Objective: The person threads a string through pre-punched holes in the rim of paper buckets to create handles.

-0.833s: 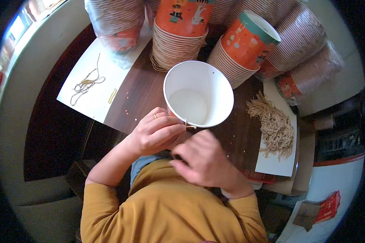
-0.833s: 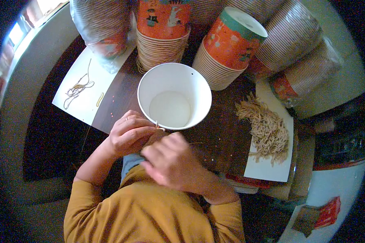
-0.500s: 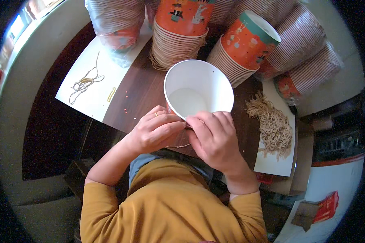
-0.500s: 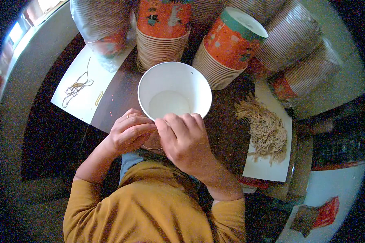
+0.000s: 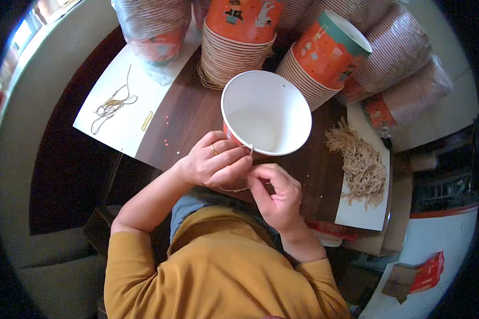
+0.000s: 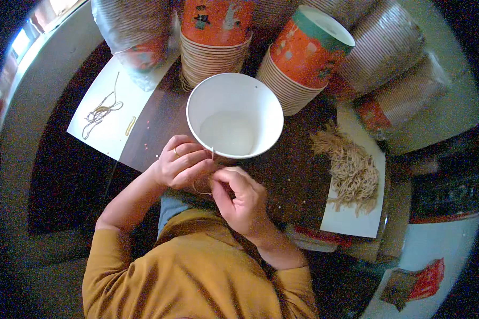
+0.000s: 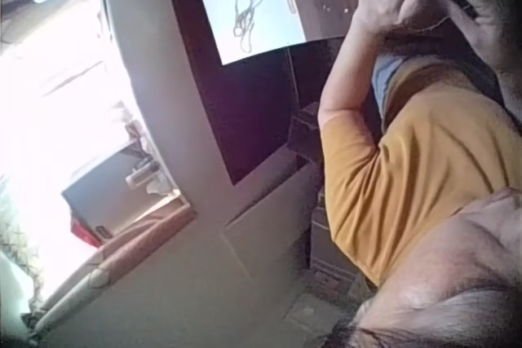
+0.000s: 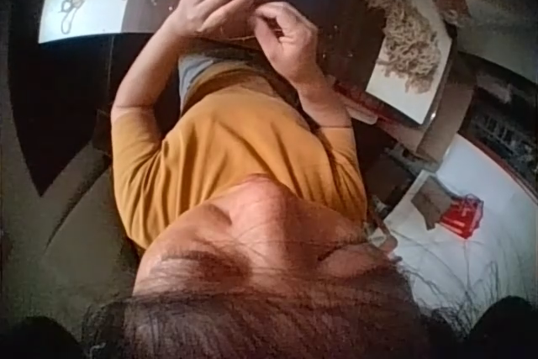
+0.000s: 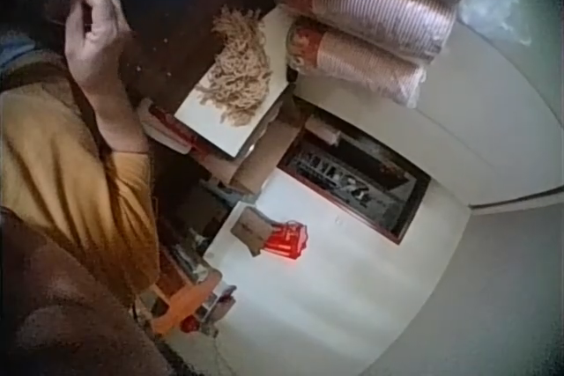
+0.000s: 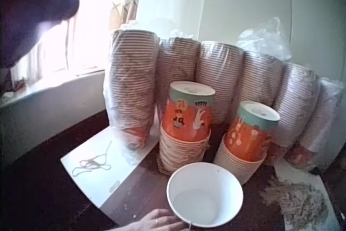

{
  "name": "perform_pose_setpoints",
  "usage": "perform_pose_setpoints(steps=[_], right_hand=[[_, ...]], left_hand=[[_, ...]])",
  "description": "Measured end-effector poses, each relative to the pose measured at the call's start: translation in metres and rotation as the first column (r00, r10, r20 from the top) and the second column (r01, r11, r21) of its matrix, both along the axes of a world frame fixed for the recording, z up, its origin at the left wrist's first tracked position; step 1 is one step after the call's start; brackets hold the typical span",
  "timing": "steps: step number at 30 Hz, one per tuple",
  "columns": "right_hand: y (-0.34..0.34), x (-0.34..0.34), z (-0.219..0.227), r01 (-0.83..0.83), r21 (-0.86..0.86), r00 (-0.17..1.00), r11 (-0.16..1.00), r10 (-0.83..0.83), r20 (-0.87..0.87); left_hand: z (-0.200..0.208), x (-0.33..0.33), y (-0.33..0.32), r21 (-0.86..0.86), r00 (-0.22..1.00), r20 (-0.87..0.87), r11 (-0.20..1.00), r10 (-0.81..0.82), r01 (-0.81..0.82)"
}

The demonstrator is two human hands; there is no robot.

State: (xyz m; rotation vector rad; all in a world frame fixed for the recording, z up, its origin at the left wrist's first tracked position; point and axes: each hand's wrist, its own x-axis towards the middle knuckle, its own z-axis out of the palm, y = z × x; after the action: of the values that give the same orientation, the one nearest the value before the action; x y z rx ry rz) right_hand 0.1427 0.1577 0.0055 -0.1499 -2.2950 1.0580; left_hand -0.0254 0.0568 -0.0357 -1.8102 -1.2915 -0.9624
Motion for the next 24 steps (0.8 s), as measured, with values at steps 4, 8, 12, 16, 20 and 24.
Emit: perform_pose_setpoints(steps=[4,8,12,16,20,24], right_hand=[[-0.001,0.0,-0.003,-0.004,-0.454,0.973,0.891,0.107,0.203],[0.008,-0.001,-0.007,-0.017,-0.379,0.994,0.925,0.057,0.094],[0.012,0.002,-0.007,-0.021,-0.479,0.983,0.877,0.105,0.149],[0.013,0.003,-0.004,-0.089,-0.637,0.971,0.766,0.209,0.115],[0.008,0.003,0.007,-0.145,-0.535,0.959,0.833,0.251,0.129],[0.012,0.006,0.005,-0.088,-0.377,0.967,0.922,0.171,0.191]], left_hand=[[-0.001,-0.002,0.01,0.05,0.999,-0.035,0.999,0.023,-0.021],[0.0,0.003,0.017,0.075,0.998,-0.037,0.996,0.046,-0.043],[-0.003,0.005,0.018,0.048,0.996,-0.039,0.996,0.081,-0.079],[0.0,0.007,0.018,0.067,0.993,-0.03,0.991,0.116,-0.113],[0.01,0.012,0.027,0.081,0.994,-0.055,0.993,0.096,-0.092],[0.009,0.008,0.027,0.04,0.991,-0.067,0.993,0.113,-0.111]])
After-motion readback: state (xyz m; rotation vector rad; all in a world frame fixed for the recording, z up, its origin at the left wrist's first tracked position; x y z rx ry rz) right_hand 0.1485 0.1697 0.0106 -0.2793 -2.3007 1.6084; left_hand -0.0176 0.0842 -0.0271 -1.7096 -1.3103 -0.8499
